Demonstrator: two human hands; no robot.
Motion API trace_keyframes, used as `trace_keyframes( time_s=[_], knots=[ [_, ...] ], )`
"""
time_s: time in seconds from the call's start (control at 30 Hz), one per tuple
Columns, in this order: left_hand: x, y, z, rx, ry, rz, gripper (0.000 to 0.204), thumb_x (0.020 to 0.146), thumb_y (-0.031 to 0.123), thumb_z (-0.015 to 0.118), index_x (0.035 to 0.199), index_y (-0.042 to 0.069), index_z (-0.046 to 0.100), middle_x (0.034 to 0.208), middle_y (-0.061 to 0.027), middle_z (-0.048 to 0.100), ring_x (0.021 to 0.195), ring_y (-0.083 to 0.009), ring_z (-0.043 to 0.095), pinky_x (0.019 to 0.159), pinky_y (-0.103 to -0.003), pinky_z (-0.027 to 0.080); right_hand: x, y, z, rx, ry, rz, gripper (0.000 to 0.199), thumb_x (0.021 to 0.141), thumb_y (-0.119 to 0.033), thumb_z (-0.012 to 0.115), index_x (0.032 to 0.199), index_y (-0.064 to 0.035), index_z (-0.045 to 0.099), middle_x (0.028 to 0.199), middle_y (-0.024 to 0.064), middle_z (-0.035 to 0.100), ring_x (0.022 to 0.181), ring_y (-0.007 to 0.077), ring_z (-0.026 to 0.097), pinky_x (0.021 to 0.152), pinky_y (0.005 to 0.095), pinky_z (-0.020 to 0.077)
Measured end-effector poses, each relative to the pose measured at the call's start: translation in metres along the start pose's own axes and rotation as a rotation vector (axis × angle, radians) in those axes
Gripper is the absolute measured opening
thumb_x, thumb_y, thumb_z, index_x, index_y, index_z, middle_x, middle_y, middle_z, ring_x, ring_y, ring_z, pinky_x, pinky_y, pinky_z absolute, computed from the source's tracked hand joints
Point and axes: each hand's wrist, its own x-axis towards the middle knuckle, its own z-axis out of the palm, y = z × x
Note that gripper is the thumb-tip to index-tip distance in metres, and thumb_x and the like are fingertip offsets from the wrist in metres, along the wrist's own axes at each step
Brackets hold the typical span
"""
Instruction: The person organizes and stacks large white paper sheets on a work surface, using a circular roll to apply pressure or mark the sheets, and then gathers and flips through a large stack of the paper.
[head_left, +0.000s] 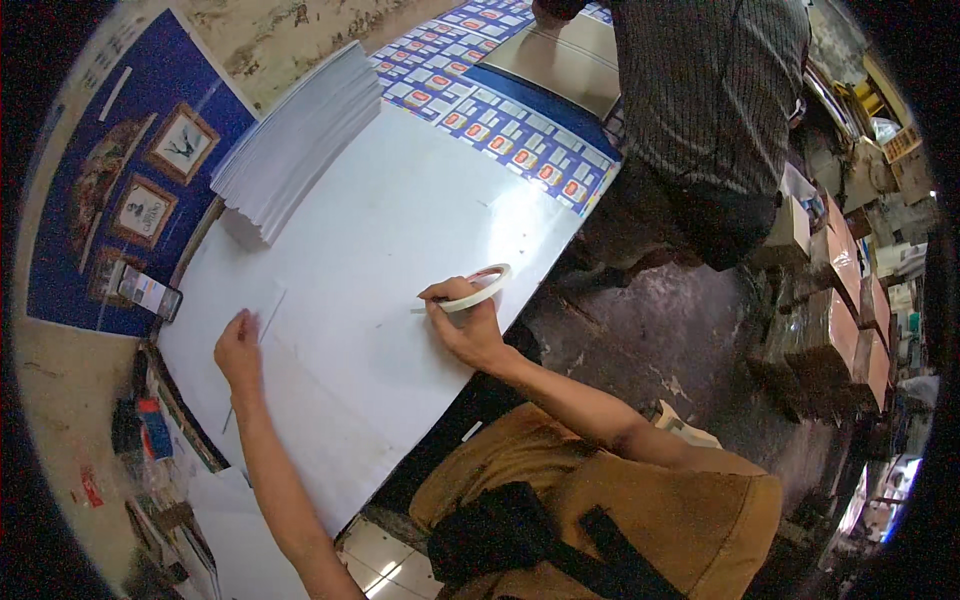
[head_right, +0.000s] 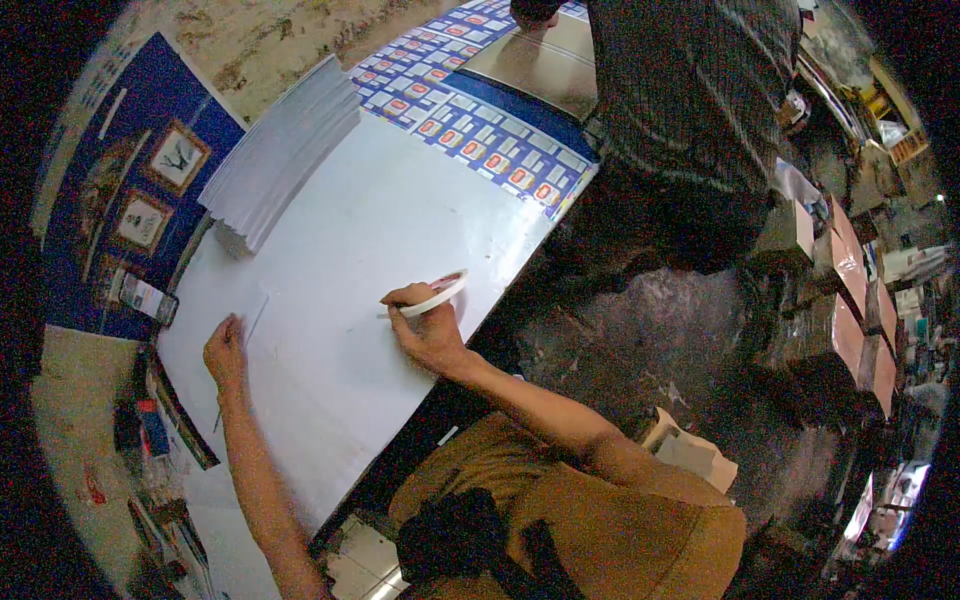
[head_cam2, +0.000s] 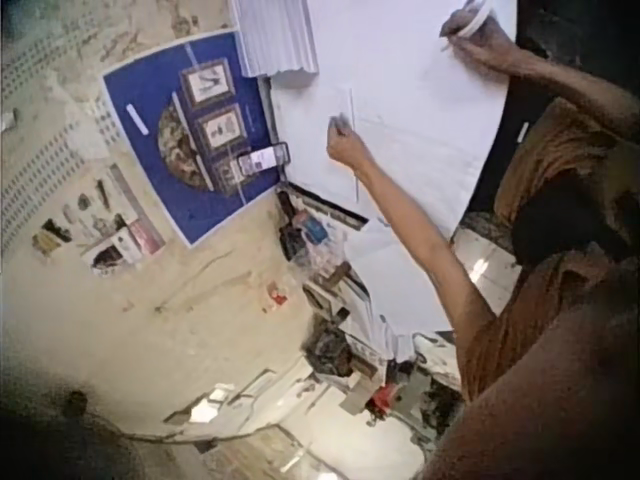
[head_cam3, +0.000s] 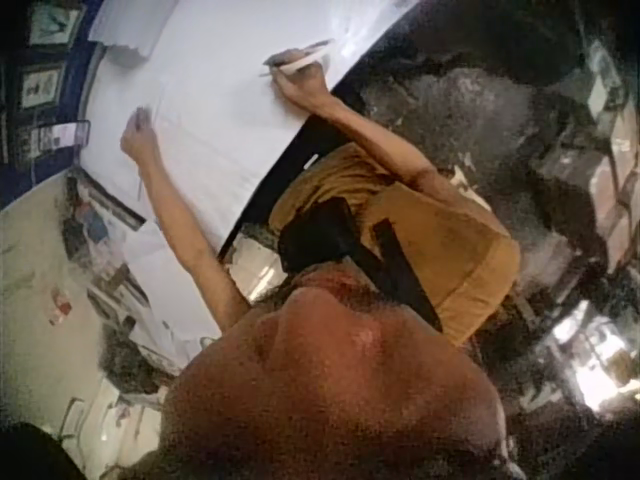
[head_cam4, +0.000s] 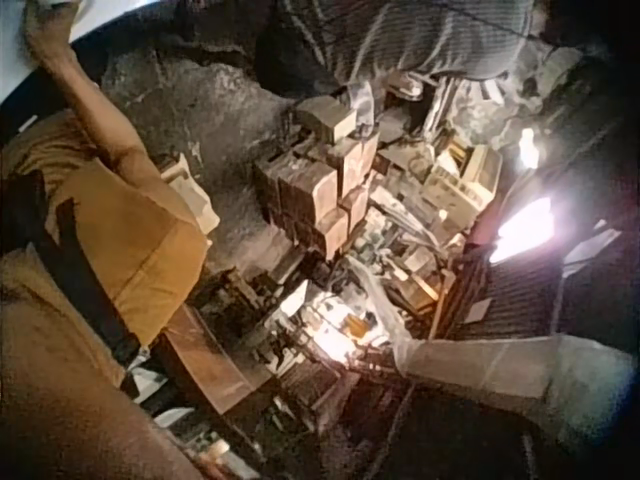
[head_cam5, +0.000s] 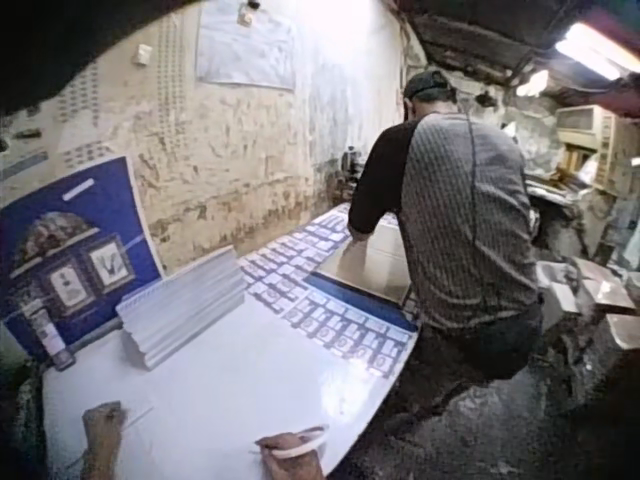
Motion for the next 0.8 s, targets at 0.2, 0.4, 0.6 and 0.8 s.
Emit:
trace_keyframes(
  time_s=[0.2,0.4,0.6,0.8],
  knots=[
    [0.002,-0.053,0.035,0.369,0.444,0.656,0.040,0.098,0.028,0.060,0.125,-0.002,0.064,0.122,-0.0218,0.066,0.118,-0.0350,0.062,0.102,-0.038,0.049,0.001,-0.007,0.003,-0.020,-0.024,0.007,0.018,0.083,0.001,0.064,0.100,-0.0018,0.068,0.092,0.0133,0.067,0.086,0.0262,0.064,0.078,0.0376,0.0501],
    [-0.019,-0.013,0.009,-0.031,0.243,0.068,0.034,0.101,0.024,0.056,0.120,-0.001,0.067,0.116,-0.0212,0.069,0.109,-0.0335,0.067,0.094,-0.037,0.052,-0.001,0.004,0.003,0.017,-0.011,0.039,0.017,0.083,-0.001,0.065,0.099,-0.0031,0.069,0.091,0.0129,0.067,0.083,0.0262,0.064,0.077,0.0380,0.0499],
    [-0.127,0.039,0.065,-0.185,0.364,0.321,0.022,0.095,0.019,0.064,0.107,0.003,0.074,0.110,-0.0158,0.072,0.104,-0.0304,0.069,0.091,-0.039,0.054,-0.004,-0.007,0.001,-0.054,0.137,0.046,0.025,0.084,-0.003,0.069,0.108,-0.0049,0.066,0.090,0.0110,0.067,0.082,0.0230,0.063,0.074,0.0369,0.0477],
    [-0.179,0.096,0.094,-0.240,0.074,0.483,0.036,0.087,0.021,0.074,0.118,0.004,0.068,0.129,-0.0172,0.064,0.124,-0.0339,0.058,0.106,-0.044,0.045,-0.009,0.005,0.005,-0.125,0.207,-0.087,0.029,0.088,0.002,0.066,0.116,-0.0008,0.060,0.097,0.0074,0.060,0.090,0.0148,0.058,0.080,0.0292,0.0473]
  ],
)
